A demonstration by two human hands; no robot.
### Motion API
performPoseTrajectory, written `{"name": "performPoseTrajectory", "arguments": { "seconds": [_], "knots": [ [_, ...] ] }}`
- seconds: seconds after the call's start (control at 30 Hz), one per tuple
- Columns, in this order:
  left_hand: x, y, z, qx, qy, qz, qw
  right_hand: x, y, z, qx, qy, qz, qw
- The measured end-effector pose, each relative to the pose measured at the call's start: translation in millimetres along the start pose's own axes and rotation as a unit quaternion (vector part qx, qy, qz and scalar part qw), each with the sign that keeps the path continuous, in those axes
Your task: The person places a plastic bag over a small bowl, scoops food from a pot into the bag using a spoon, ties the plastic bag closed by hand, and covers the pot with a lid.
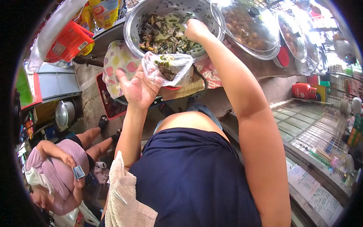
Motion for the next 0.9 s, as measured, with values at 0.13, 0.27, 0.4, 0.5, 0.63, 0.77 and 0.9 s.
{"name": "performPoseTrajectory", "arguments": {
  "seconds": [0.13, 0.27, 0.4, 0.5, 0.63, 0.77, 0.9],
  "knots": [
    [-2, 0, -1, 0.004, -0.004, 0.006, 1.0, 15, 6, -12, 0.055, 0.078, 0.285, 0.954],
    [5, 1, 1, 0.001, 0.009, -0.001, 1.0, -17, 11, -50, -0.007, 0.08, 0.275, 0.958],
    [3, -1, 1, -0.002, 0.002, 0.002, 1.0, -50, 16, -99, -0.081, 0.096, 0.215, 0.969],
    [0, -5, 0, -0.011, 0.011, 0.002, 1.0, -71, 40, -154, -0.086, 0.121, 0.178, 0.973],
    [2, -5, 2, -0.015, -0.012, 0.019, 1.0, -69, 50, -201, -0.223, 0.056, 0.002, 0.973],
    [-5, -6, 0, -0.008, 0.003, 0.002, 1.0, -72, 50, -187, -0.253, -0.09, -0.106, 0.957],
    [4, -2, 2, -0.018, -0.001, 0.012, 1.0, -53, 14, -89, -0.126, -0.133, -0.171, 0.968]
  ]
}}
Point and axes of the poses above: each hand's wrist, its own z-axis towards the middle knuckle, its own x-axis out of the palm, y = z × x, the point moved 5 cm from there along z, towards the middle knuckle, and after that the axes turned 9 degrees about y, right-handed, at the moved point
